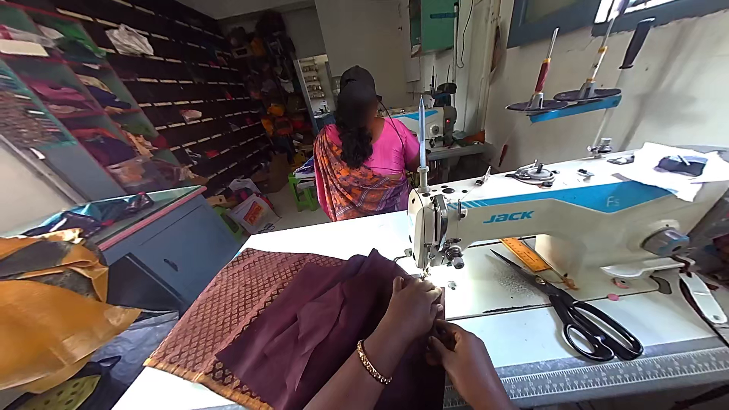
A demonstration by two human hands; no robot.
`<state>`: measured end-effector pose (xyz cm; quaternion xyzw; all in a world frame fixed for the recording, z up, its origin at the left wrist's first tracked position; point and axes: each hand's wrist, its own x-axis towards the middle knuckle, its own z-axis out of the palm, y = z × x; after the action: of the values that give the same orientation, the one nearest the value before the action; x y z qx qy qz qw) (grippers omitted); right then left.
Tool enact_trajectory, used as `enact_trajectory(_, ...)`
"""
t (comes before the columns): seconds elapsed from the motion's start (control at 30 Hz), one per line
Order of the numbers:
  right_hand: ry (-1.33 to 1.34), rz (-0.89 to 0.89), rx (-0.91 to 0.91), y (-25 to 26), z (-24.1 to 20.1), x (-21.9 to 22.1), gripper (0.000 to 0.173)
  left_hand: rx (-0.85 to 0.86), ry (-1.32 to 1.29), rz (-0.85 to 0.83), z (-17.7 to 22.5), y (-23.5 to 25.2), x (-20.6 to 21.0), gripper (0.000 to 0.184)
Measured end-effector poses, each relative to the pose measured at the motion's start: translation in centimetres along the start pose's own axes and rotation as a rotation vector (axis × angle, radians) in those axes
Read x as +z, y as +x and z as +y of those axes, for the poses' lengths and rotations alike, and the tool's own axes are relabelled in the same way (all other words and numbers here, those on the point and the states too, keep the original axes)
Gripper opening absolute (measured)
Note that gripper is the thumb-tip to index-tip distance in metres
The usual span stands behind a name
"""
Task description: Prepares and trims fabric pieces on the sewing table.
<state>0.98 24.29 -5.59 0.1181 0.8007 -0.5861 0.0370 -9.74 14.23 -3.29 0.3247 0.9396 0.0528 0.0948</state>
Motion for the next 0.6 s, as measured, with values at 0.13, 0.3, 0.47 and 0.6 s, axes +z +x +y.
enact_trajectory(0.13, -0.058, -0.029, 0.034, 0.7, 0.2, -2.4, 0.033, -0.048, 0.004, -0.081, 0.6, -1.2, 0.4, 0.053)
enact_trajectory(0.3, -0.328, 0.291, -0.218, 3.0, 2.1, -6.3, 0.031, -0.137, -0.070, -0.068, -0.1, -3.6, 1.4, 0.055)
enact_trajectory(0.47, -0.329, 0.368, -0.293, 4.7, 3.6, -7.2, 0.021, -0.154, -0.125, -0.019, -0.3, -3.7, 1.7, 0.054)
enact_trajectory(0.6, -0.378, 0.385, -0.322, 4.6, 3.5, -6.9, 0.019, -0.172, -0.161, -0.015, 0.0, -2.8, 1.4, 0.053)
